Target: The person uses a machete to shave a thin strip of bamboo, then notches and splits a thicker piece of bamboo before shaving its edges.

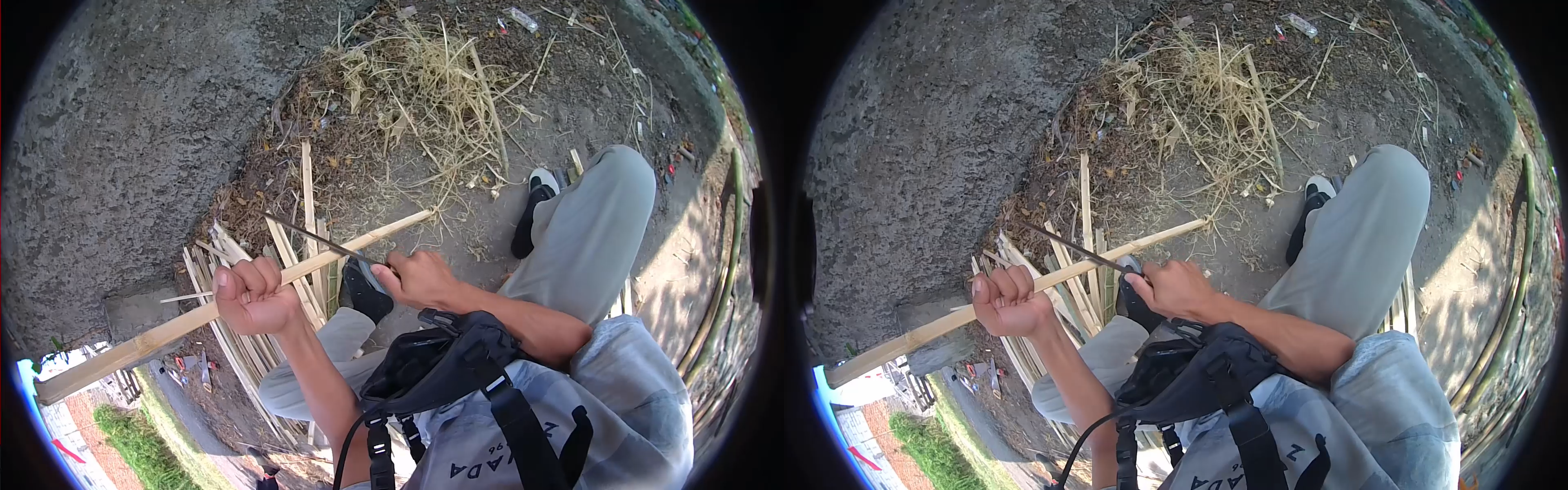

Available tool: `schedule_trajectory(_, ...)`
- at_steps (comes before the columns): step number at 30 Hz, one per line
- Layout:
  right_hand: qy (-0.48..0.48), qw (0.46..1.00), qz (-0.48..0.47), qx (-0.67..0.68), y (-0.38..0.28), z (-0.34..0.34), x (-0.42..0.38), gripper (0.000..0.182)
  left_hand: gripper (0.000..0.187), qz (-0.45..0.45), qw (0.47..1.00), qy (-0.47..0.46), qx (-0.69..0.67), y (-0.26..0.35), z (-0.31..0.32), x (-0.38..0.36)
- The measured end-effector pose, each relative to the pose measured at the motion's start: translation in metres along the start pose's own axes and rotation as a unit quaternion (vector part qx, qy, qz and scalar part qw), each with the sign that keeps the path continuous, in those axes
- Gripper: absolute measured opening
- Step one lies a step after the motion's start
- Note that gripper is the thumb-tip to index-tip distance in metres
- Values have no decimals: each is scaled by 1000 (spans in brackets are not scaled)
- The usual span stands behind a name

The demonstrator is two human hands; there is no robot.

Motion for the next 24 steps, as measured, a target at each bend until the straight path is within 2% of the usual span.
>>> schedule_trajectory(2, 21, 999, -44, -23, -7, 3, -5, 51, 41, 5, 1000, 13, 9, 0, 1, -4)
schedule_trajectory(5, -15, 995, 94, -26, 61, 24, 0, 54, 42, 4, 999, 28, 16, 0, 5, -9)
schedule_trajectory(8, 11, 999, 35, -8, 17, 5, -3, 55, 42, 11, 1000, -19, -10, -2, 2, -8)
schedule_trajectory(11, 2, 999, -52, -11, -14, 0, 1, 51, 40, 1, 1000, -9, -15, -4, 5, -8)
schedule_trajectory(14, 8, 997, 65, -49, 46, 27, 6, 50, 39, -3, 1000, -20, -18, 4, -2, -10)
schedule_trajectory(15, -24, 995, 96, -4, 51, 27, 5, 48, 39, 0, 999, -40, -22, 4, -10, -11)
schedule_trajectory(17, -9, 1000, 16, 3, 19, 13, 7, 48, 39, -16, 994, -91, -52, 4, -18, -8)
schedule_trajectory(19, -34, 998, -51, -4, -8, 7, 0, 49, 39, -15, 997, -60, -35, 3, -15, -11)
schedule_trajectory(23, 17, 997, 67, -32, 40, 32, 5, 50, 39, -14, 999, -34, -7, 7, -21, -8)
schedule_trajectory(24, 9, 998, 63, -17, 39, 27, 6, 49, 39, -13, 999, -34, -13, 7, -23, -7)
Point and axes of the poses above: each hand's wrist, its own x-axis towards the middle knuckle, its own z-axis out of the palm, y = z × x, the point moved 3 cm from there along x, towards the middle knuckle, and after that the axes turned 14 degrees about -z, right-handed, at the moved point
